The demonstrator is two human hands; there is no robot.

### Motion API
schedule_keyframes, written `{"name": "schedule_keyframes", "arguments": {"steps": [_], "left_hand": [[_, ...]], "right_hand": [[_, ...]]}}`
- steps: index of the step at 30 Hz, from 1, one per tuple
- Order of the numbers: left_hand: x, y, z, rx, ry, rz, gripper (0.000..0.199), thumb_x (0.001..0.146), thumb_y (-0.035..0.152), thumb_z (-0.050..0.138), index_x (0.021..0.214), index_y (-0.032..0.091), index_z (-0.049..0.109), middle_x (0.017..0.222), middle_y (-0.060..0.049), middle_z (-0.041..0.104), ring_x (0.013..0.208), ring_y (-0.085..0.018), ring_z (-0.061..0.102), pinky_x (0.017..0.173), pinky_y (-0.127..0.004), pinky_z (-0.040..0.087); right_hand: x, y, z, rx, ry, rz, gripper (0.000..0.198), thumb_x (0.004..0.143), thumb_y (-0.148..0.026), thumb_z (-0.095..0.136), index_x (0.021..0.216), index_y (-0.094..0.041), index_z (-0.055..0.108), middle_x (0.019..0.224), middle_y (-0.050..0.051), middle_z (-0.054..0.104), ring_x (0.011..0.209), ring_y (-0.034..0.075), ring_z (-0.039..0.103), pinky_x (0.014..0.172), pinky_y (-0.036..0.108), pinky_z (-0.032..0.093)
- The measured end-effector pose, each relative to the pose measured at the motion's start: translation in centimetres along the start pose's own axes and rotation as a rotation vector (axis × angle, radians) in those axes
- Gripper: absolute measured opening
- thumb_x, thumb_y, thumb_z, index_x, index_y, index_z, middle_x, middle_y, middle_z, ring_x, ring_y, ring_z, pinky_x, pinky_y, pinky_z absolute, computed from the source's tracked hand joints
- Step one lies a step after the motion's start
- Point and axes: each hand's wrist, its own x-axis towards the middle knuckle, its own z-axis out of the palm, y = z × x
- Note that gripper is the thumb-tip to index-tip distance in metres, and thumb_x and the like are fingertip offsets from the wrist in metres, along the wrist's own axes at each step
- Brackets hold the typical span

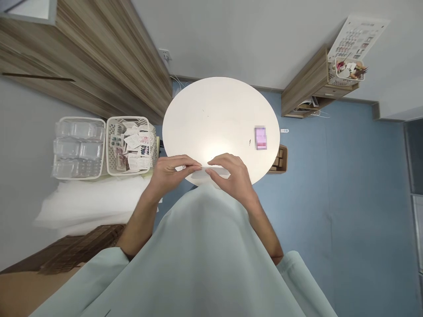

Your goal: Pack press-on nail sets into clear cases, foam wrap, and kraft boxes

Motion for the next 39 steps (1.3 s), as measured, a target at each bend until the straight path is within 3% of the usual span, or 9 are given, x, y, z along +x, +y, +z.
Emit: {"name": "schedule_keyframes", "arguments": {"steps": [4,10,16,22,27,32,35,39], "left_hand": [[-0.5,0.5,-0.2,0.021,-0.010,0.032,0.027,0.099,0.050,0.074,0.091,0.028,0.086,0.087,-0.003,0.082,0.079,-0.020,0.075,0.073,-0.033,0.061],[-1.4,0.5,-1.0,0.042,0.018,0.058,0.019,0.100,0.043,0.076,0.092,0.028,0.086,0.088,-0.002,0.082,0.078,-0.018,0.075,0.073,-0.031,0.059],[-1.8,0.2,-2.1,0.023,0.092,0.038,0.019,0.097,0.044,0.079,0.090,0.028,0.087,0.087,-0.002,0.083,0.078,-0.020,0.077,0.074,-0.033,0.062],[-1.5,-0.1,-2.6,0.000,0.130,-0.016,0.024,0.093,0.050,0.082,0.087,0.027,0.087,0.086,-0.003,0.083,0.079,-0.021,0.077,0.074,-0.035,0.064],[-1.0,-0.7,-2.0,0.003,0.164,-0.095,0.027,0.089,0.053,0.085,0.088,0.026,0.086,0.086,-0.004,0.083,0.078,-0.021,0.076,0.073,-0.033,0.065],[-0.4,-1.5,-0.7,-0.051,0.314,-0.215,0.039,0.087,0.052,0.086,0.114,0.023,0.082,0.103,-0.004,0.081,0.079,-0.017,0.076,0.073,-0.031,0.069],[-0.4,-1.5,-0.3,-0.098,0.362,-0.206,0.034,0.094,0.053,0.079,0.103,0.021,0.082,0.100,-0.004,0.079,0.079,-0.016,0.076,0.074,-0.031,0.070],[-0.5,-1.2,-0.4,-0.151,0.324,-0.237,0.035,0.095,0.054,0.076,0.101,0.020,0.081,0.097,-0.004,0.078,0.083,-0.017,0.076,0.074,-0.031,0.069]], "right_hand": [[0.5,-0.3,0.9,-0.068,-0.068,-0.067,0.019,0.110,-0.037,0.061,0.102,-0.029,0.077,0.100,0.003,0.078,0.098,0.023,0.073,0.096,0.043,0.056],[0.3,-0.2,1.5,-0.047,-0.166,-0.092,0.019,0.111,-0.041,0.060,0.109,-0.028,0.073,0.105,0.004,0.077,0.096,0.021,0.071,0.090,0.038,0.056],[0.4,-0.4,1.6,0.029,-0.099,-0.058,0.023,0.105,-0.050,0.069,0.108,-0.029,0.078,0.101,0.005,0.078,0.094,0.023,0.074,0.086,0.040,0.061],[0.2,0.1,0.3,0.079,-0.011,-0.002,0.022,0.102,-0.049,0.073,0.099,-0.029,0.082,0.092,0.004,0.079,0.086,0.023,0.074,0.079,0.041,0.063],[-0.5,0.6,0.3,0.063,0.045,0.003,0.021,0.103,-0.045,0.073,0.095,-0.029,0.082,0.090,0.004,0.080,0.083,0.023,0.075,0.076,0.041,0.062],[-0.9,0.9,1.3,0.042,0.134,0.051,0.024,0.104,-0.046,0.071,0.094,-0.028,0.082,0.088,0.004,0.079,0.081,0.022,0.074,0.075,0.041,0.063],[-1.0,1.1,1.6,0.047,0.150,0.055,0.022,0.105,-0.043,0.071,0.094,-0.027,0.081,0.088,0.004,0.078,0.081,0.021,0.074,0.075,0.040,0.063],[-1.2,1.2,1.6,0.043,0.162,0.035,0.019,0.105,-0.039,0.071,0.094,-0.027,0.080,0.089,0.004,0.078,0.083,0.021,0.075,0.076,0.039,0.063]]}}
